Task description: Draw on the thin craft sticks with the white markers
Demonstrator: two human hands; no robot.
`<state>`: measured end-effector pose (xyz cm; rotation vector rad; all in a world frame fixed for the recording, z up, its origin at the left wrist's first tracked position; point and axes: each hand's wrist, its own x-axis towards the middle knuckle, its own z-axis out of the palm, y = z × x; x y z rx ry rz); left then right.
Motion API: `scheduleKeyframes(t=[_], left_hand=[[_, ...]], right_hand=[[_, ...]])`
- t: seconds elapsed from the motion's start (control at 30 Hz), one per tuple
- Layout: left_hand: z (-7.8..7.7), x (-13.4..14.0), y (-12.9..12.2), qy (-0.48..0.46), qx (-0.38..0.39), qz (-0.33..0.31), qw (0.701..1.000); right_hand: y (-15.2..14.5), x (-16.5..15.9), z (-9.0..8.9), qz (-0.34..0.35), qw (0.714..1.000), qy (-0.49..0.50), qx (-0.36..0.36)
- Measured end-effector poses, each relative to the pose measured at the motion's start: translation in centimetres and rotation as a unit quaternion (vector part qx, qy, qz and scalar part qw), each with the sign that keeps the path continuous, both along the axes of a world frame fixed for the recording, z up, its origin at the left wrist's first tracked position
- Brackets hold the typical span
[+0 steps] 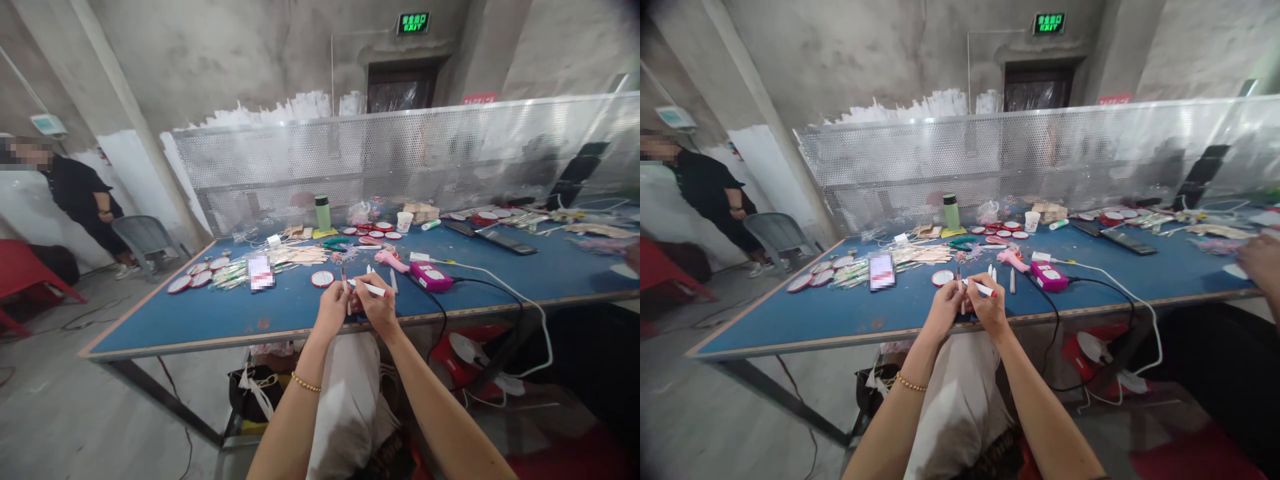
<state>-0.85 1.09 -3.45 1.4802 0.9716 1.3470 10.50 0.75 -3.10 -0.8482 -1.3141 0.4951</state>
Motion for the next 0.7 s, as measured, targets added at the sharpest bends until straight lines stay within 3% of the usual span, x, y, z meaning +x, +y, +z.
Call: scheduleKeyframes(t=[0.7], left_hand=[[-0.01,0.12,0.01,-0.010,-0.011,-0.006,1.000]], right_hand=[[-0.29,0.03,0.55,-0.009,1.000,-0.024,0.006]])
